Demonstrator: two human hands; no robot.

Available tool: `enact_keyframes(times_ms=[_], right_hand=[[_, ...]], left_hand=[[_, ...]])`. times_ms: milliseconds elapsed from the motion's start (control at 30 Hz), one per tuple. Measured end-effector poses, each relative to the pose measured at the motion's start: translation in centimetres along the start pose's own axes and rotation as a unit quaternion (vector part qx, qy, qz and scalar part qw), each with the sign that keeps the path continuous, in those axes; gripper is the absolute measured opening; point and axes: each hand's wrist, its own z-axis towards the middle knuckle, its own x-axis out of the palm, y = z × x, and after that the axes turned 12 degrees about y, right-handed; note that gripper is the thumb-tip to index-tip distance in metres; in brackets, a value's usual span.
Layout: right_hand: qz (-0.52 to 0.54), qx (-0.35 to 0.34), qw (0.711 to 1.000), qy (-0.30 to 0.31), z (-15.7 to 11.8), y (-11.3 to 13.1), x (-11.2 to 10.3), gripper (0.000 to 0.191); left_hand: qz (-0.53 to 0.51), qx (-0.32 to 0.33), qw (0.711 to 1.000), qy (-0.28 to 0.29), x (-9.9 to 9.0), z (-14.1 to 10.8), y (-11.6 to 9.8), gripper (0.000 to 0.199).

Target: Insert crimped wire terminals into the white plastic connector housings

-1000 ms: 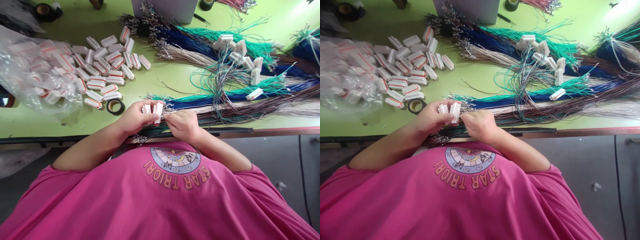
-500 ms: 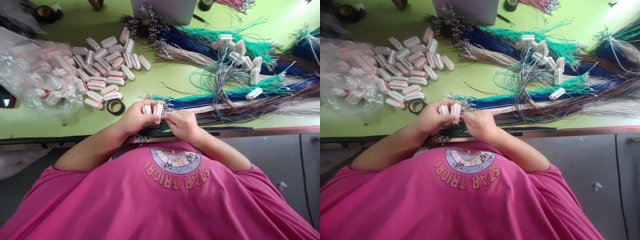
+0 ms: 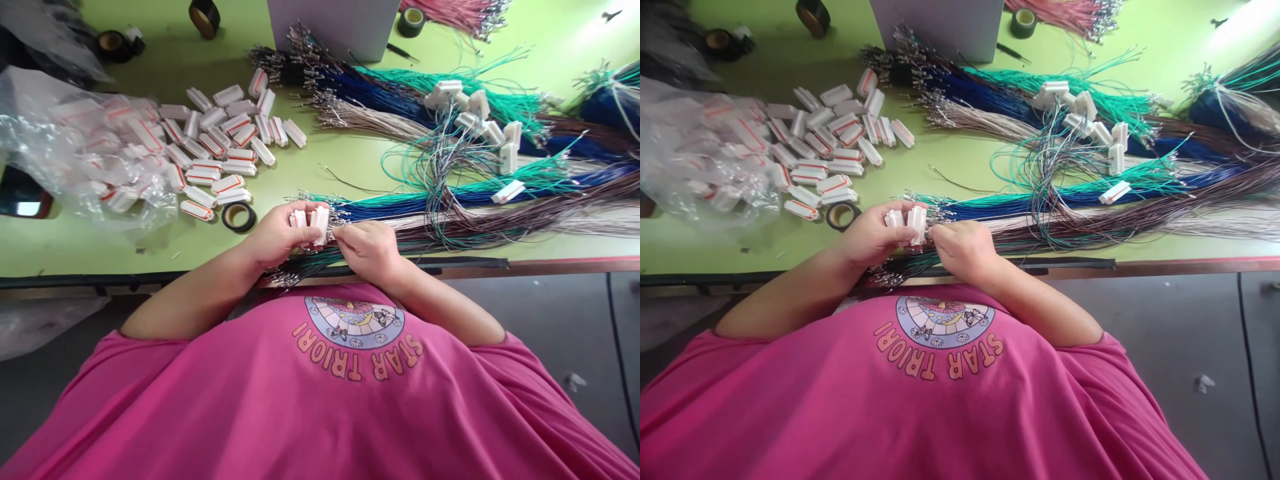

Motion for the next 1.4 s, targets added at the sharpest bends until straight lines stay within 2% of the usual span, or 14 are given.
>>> enact_keyframes(times_ms=[233,433,567,733,900,1100,1233,1333,1400], right_hand=[[-0.014,-0.006,1.000,0.006,0.2,0.2,-0.3,0.031],[-0.005,0.013,0.999,0.029,0.2,0.2,0.2,0.030],[-0.024,0.004,0.998,0.052,0.4,0.3,-0.2,0.030],[-0.067,-0.026,0.993,0.096,0.6,0.8,-0.9,0.032],[-0.044,0.006,0.990,0.135,0.9,0.9,-0.8,0.029],[-0.056,-0.026,0.981,0.184,1.0,0.9,-1.4,0.027],[-0.063,0.001,0.977,0.203,1.0,1.6,-1.9,0.026],[-0.035,0.018,0.979,0.199,0.9,1.7,-2.2,0.024],[0.008,0.033,0.984,0.175,0.8,1.5,-2.3,0.027]], left_hand=[[-0.046,0.001,0.999,0.001,0.2,-0.1,-0.5,0.065],[-0.012,0.003,1.000,0.007,-0.1,-0.2,-0.1,0.062],[-0.017,0.008,1.000,-0.006,0.0,-0.1,-0.1,0.058],[-0.048,-0.022,0.998,-0.025,0.5,-0.1,-0.7,0.058],[-0.031,-0.045,0.998,-0.042,0.6,-0.3,-1.1,0.059],[-0.041,-0.074,0.995,-0.058,0.8,-0.6,-1.9,0.043],[-0.023,-0.103,0.993,-0.049,1.0,-1.0,-2.3,0.042],[-0.014,-0.097,0.994,-0.056,1.3,-1.1,-2.3,0.043],[-0.019,-0.088,0.994,-0.063,1.4,-0.9,-2.1,0.042]])
